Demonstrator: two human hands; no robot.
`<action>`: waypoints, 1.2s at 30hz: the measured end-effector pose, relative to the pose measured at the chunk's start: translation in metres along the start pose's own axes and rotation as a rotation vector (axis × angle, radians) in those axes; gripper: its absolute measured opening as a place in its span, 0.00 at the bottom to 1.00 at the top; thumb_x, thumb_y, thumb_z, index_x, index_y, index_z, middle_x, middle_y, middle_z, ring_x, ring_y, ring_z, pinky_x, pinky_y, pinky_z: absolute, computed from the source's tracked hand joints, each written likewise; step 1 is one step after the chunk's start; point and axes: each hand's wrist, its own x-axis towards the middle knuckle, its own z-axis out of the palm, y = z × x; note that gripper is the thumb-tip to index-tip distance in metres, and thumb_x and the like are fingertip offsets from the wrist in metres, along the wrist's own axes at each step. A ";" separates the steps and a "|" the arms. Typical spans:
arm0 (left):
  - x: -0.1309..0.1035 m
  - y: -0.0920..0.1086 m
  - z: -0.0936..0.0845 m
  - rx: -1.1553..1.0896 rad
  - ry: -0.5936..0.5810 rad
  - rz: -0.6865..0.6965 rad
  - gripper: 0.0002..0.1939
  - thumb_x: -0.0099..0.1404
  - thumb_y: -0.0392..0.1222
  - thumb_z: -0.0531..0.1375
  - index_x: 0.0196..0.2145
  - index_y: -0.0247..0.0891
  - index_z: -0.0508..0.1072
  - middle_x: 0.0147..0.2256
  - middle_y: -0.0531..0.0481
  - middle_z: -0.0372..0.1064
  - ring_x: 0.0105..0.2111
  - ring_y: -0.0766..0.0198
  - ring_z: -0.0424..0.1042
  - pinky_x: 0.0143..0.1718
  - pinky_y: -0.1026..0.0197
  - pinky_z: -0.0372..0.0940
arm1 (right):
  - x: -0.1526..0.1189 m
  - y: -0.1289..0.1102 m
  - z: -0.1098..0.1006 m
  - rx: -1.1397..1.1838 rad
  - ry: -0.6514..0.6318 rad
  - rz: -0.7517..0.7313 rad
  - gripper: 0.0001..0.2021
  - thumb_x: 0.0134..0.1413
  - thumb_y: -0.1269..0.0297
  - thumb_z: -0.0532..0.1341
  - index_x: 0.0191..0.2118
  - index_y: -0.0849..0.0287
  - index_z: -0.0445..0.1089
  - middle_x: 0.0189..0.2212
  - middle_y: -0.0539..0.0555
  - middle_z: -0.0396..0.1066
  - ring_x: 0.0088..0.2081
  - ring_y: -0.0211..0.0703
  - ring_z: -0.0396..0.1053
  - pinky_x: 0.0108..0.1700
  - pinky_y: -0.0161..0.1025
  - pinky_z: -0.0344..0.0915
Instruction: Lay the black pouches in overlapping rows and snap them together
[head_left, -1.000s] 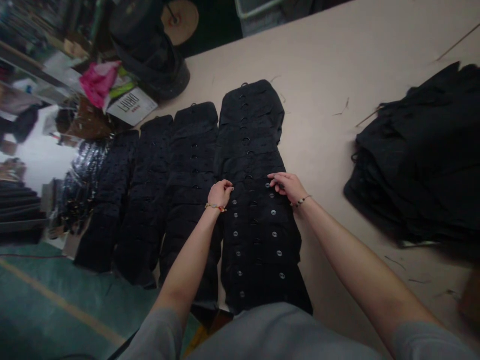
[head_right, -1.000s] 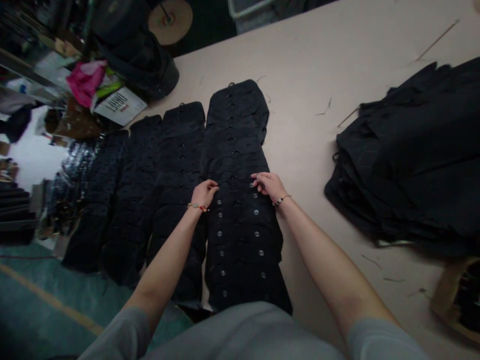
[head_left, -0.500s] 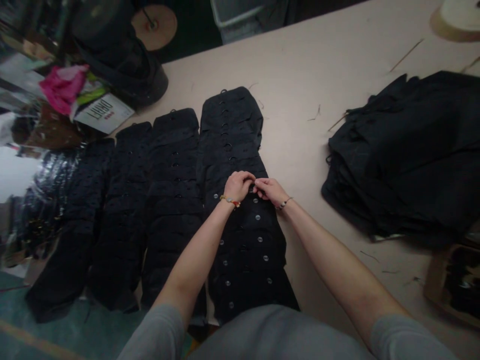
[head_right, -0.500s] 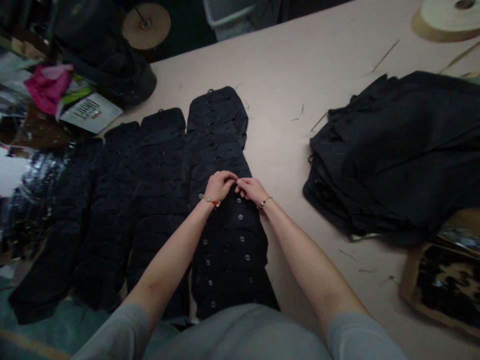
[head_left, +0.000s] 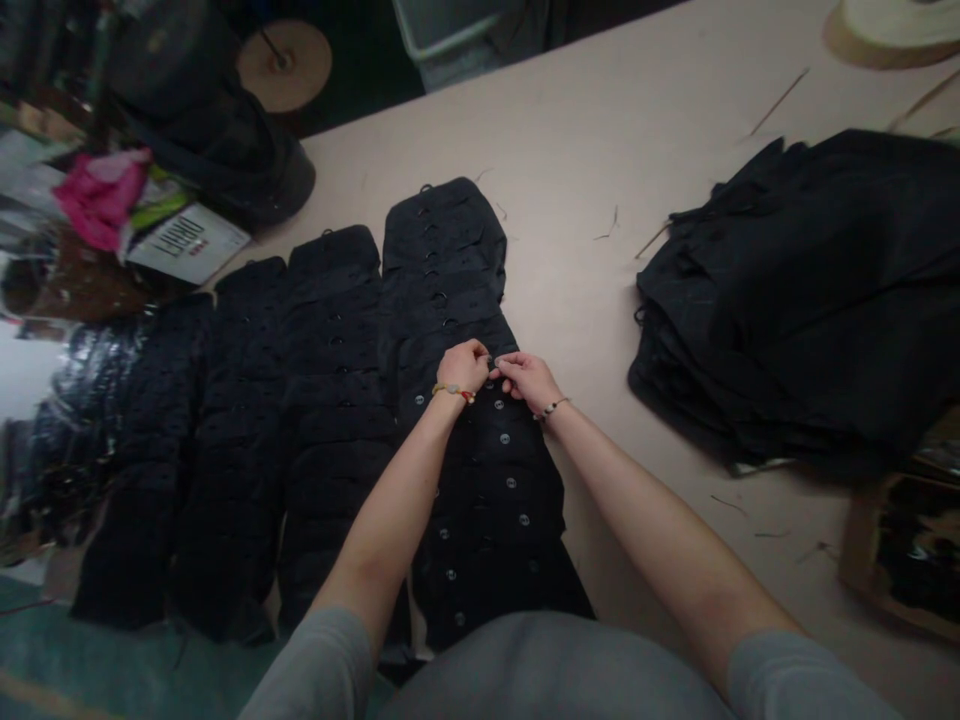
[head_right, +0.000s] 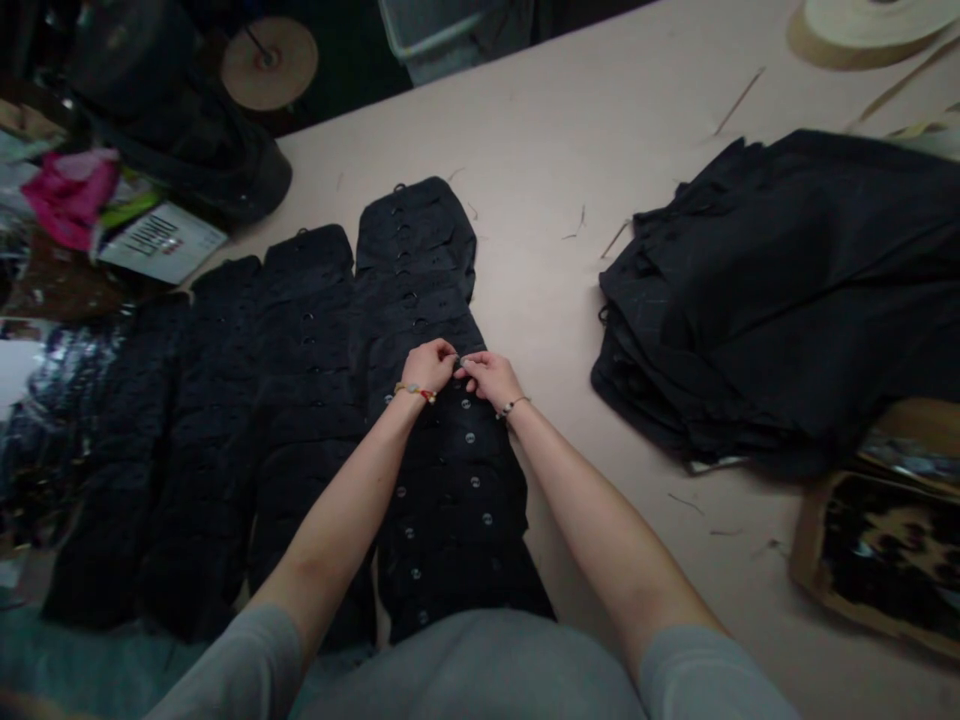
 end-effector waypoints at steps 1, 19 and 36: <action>0.000 0.001 -0.001 0.030 0.000 -0.014 0.07 0.62 0.43 0.57 0.34 0.43 0.74 0.37 0.49 0.75 0.38 0.60 0.73 0.39 0.62 0.64 | 0.001 0.000 -0.001 -0.009 -0.002 0.006 0.03 0.53 0.69 0.60 0.35 0.62 0.67 0.26 0.51 0.74 0.15 0.27 0.58 0.13 0.25 0.49; -0.020 -0.012 -0.002 -0.039 0.192 0.363 0.13 0.68 0.42 0.52 0.45 0.41 0.74 0.41 0.46 0.72 0.42 0.60 0.67 0.46 0.59 0.62 | 0.003 0.003 -0.005 -0.130 -0.003 -0.051 0.11 0.49 0.57 0.65 0.29 0.62 0.69 0.23 0.51 0.72 0.16 0.28 0.57 0.14 0.25 0.50; -0.038 -0.113 -0.034 -0.156 0.207 -0.163 0.08 0.63 0.39 0.55 0.37 0.42 0.75 0.34 0.52 0.75 0.36 0.63 0.73 0.40 0.64 0.63 | 0.002 -0.013 -0.006 0.150 -0.028 0.071 0.13 0.51 0.70 0.61 0.44 0.63 0.69 0.29 0.54 0.74 0.18 0.29 0.58 0.14 0.26 0.44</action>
